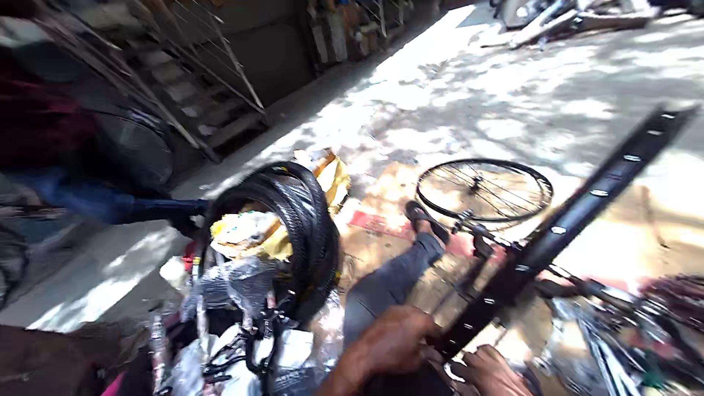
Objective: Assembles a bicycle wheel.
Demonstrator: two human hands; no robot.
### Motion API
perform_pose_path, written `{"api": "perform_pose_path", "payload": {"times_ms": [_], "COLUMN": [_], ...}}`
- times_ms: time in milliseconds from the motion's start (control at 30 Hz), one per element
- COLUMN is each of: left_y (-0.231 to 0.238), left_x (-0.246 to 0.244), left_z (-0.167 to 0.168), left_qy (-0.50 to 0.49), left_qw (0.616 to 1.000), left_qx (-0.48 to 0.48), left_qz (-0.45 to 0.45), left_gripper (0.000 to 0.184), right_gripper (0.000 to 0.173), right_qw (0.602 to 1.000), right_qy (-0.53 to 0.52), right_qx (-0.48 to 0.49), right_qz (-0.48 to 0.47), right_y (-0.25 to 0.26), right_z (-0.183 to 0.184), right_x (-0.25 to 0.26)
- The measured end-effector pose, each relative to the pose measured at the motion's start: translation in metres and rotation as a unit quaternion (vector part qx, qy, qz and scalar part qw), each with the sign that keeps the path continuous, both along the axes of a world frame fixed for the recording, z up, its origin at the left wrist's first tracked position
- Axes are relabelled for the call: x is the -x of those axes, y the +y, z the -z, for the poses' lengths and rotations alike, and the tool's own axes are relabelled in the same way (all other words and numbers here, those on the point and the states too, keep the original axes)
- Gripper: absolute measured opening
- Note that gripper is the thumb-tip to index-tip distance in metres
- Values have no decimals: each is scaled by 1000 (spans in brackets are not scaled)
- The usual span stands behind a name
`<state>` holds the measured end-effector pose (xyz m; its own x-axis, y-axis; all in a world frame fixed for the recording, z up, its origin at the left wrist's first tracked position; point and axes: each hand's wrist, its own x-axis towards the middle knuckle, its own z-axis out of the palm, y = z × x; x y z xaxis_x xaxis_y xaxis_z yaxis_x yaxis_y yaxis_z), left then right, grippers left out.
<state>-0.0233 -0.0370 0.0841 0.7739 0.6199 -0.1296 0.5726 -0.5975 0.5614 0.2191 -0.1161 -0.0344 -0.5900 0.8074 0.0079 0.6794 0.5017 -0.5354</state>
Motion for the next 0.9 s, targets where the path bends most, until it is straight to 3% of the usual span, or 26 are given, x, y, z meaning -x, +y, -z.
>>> {"api": "perform_pose_path", "payload": {"times_ms": [167, 300, 367, 433, 533, 600, 667, 767, 900], "left_y": [4, 5, 10, 15, 10, 4, 4, 4, 9], "left_x": [-2, -1, -2, 0, -1, -7, -11, -7, 4], "left_z": [10, 5, 3, 12, 45, 61, 55, 35, 23], "left_qy": [-50, -227, -256, -203, -44, 96, 129, 6, -144], "left_qw": [998, 972, 964, 976, 996, 994, 990, 999, 988], "left_qx": [37, 41, 62, 75, 72, 59, 53, 45, 53], "left_qz": [-20, -46, -18, 19, 10, 7, 9, -28, -27], "left_gripper": [29, 32, 29, 27, 19, 30, 50, 53, 29], "right_gripper": [35, 35, 37, 36, 36, 37, 37, 36, 36], "right_qw": [999, 999, 999, 999, 999, 999, 998, 998, 998], "right_qy": [1, -5, -16, -19, -19, -19, -16, -15, -15], "right_qx": [-34, -41, -43, -35, -35, -50, -58, -56, -52], "right_qz": [23, 25, 21, 18, 13, 11, 17, 19, 17], "right_y": [-2, -6, -5, -2, -1, -2, -2, -4, -4], "right_z": [18, 21, 20, 18, 20, 23, 24, 23, 23], "right_x": [-5, -6, -6, -7, -7, -7, -7, -7, -8]}}
